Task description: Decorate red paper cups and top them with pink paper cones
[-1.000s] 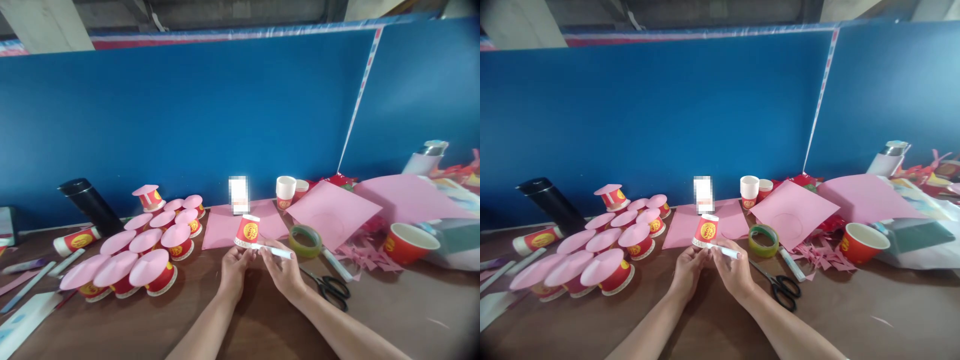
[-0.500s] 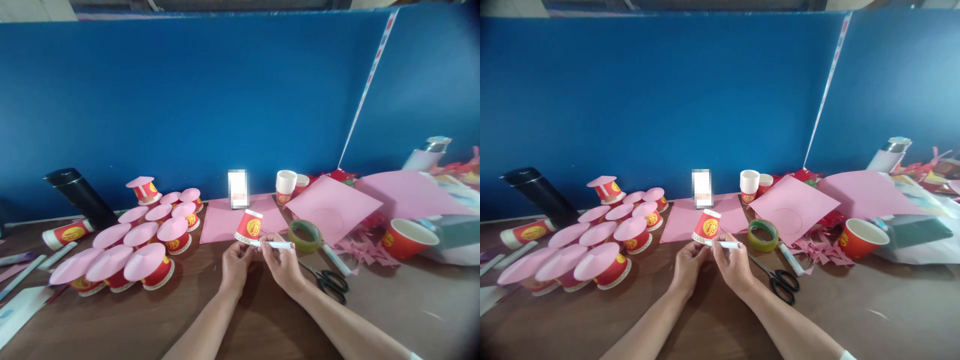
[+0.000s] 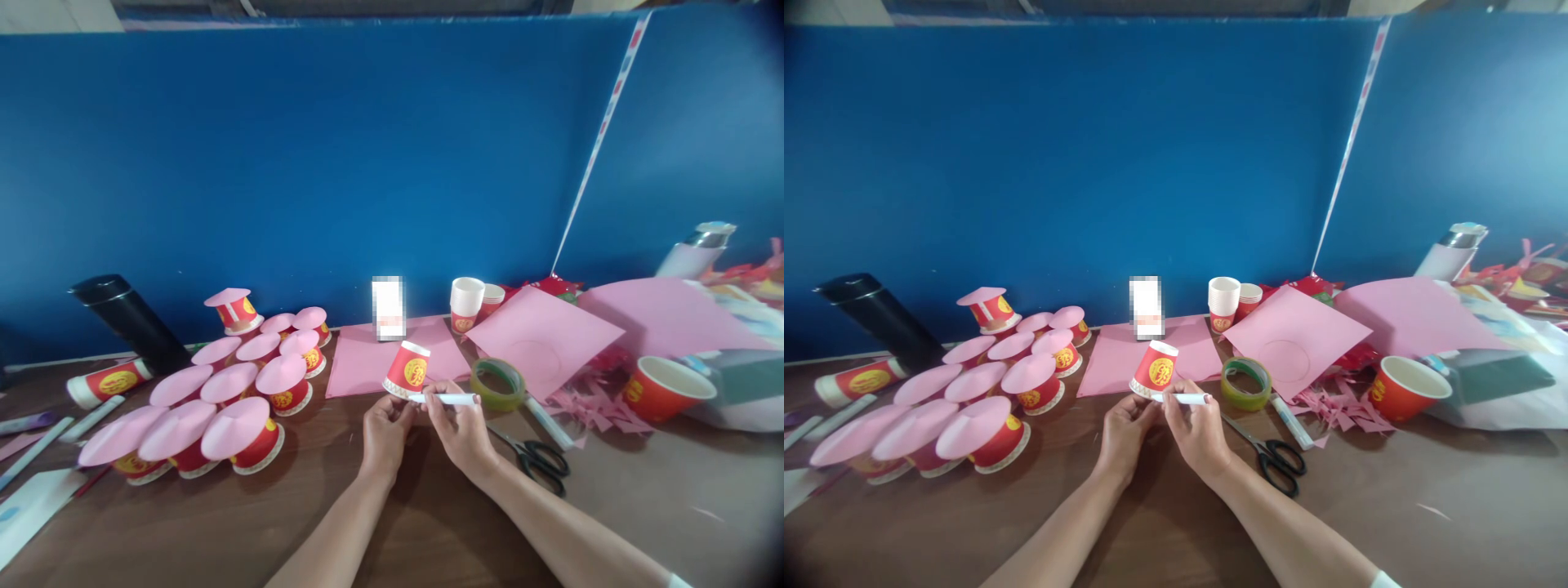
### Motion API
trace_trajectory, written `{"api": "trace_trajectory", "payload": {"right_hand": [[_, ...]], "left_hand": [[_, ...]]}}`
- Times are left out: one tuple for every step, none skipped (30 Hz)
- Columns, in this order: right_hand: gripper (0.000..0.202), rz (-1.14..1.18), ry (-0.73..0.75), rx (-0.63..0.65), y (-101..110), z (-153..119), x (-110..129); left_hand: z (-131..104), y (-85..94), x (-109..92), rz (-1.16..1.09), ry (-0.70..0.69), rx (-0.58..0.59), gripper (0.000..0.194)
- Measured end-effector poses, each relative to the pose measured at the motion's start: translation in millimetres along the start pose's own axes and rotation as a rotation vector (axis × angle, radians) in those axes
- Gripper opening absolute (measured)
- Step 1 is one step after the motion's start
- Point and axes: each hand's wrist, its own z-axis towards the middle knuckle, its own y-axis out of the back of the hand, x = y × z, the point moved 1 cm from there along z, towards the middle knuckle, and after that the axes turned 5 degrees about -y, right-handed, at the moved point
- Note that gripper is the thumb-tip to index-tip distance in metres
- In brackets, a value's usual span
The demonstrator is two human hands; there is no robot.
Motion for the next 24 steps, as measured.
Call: {"api": "trace_trajectory", "payload": {"right_hand": [[0.015,0.000,-0.001,0.003,-0.1,0.0,-0.3],[0.015,-0.002,-0.001,0.005,-0.2,0.0,-0.7],[0.015,-0.003,-0.001,0.005,-0.3,-0.1,-1.1],[0.014,-0.003,-0.001,0.006,-0.4,-0.1,-1.5],[0.014,-0.004,0.000,0.007,-0.6,-0.2,-1.8],[0.014,-0.005,0.001,0.009,-0.7,-0.2,-2.0],[0.014,-0.006,0.001,0.011,-0.9,-0.3,-2.2],[0.014,-0.006,0.000,0.013,-1.0,-0.3,-2.2],[0.014,-0.005,0.000,0.015,-1.2,-0.3,-2.2],[0.014,-0.004,0.001,0.016,-1.3,-0.2,-2.0],[0.014,-0.002,0.003,0.014,-1.3,-0.1,-1.8],[0.014,-0.003,0.008,0.011,-1.3,0.0,-1.5],[0.014,-0.008,0.014,0.007,-1.2,0.1,-1.1],[0.014,-0.018,0.022,0.003,-1.1,0.2,-0.8],[0.015,-0.032,0.030,-0.002,-1.1,0.3,-0.4],[0.015,-0.047,0.035,-0.006,-1.0,0.4,-0.1],[0.015,-0.060,0.039,-0.010,-0.9,0.4,0.1],[0.015,-0.070,0.041,-0.015,-0.8,0.5,0.2],[0.015,-0.076,0.042,-0.019,-0.7,0.6,0.3],[0.015,-0.079,0.041,-0.022,-0.6,0.8,0.3],[0.016,-0.079,0.040,-0.023,-0.5,1.0,0.3],[0.016,-0.077,0.039,-0.025,-0.3,1.3,0.2],[0.016,-0.073,0.039,-0.028,-0.1,1.7,0.0],[0.016,-0.068,0.039,-0.033,0.1,2.0,-0.2]], "left_hand": [[-0.1,0.0,-0.5,0.000,0.001,-0.004,0.034],[-0.2,0.0,-0.8,-0.001,0.002,-0.007,0.034],[-0.2,0.1,-0.9,-0.003,0.002,-0.008,0.034],[-0.2,0.1,-0.8,-0.007,0.000,-0.008,0.034],[-0.2,0.3,-0.5,-0.011,-0.002,-0.007,0.034],[-0.1,0.4,-0.2,-0.016,-0.003,-0.004,0.035],[-0.1,0.5,0.2,-0.019,-0.001,-0.001,0.035],[-0.2,0.6,0.5,-0.019,0.004,0.001,0.036],[-0.2,0.7,0.7,-0.019,0.010,0.003,0.037],[-0.3,0.7,0.6,-0.022,0.012,0.003,0.037],[-0.4,0.6,0.4,-0.026,0.013,0.003,0.036],[-0.5,0.5,0.1,-0.031,0.012,0.003,0.035],[-0.6,0.3,-0.4,-0.034,0.010,0.002,0.034],[-0.7,0.1,-1.0,-0.036,0.010,0.001,0.033],[-0.8,-0.1,-1.5,-0.034,0.013,-0.003,0.032],[-0.9,-0.3,-2.1,-0.030,0.018,-0.007,0.032],[-1.0,-0.4,-2.7,-0.024,0.023,-0.011,0.031],[-1.2,-0.6,-3.4,-0.021,0.023,-0.012,0.031],[-1.3,-0.8,-3.9,-0.019,0.021,-0.010,0.030],[-1.4,-0.8,-4.3,-0.016,0.017,-0.008,0.030],[-1.5,-0.9,-4.6,-0.014,0.012,-0.005,0.029],[-1.5,-0.9,-4.6,-0.011,0.009,-0.003,0.029],[-1.5,-0.9,-4.4,-0.009,0.010,-0.003,0.029],[-1.4,-0.8,-4.1,-0.007,0.014,-0.004,0.030]]}}
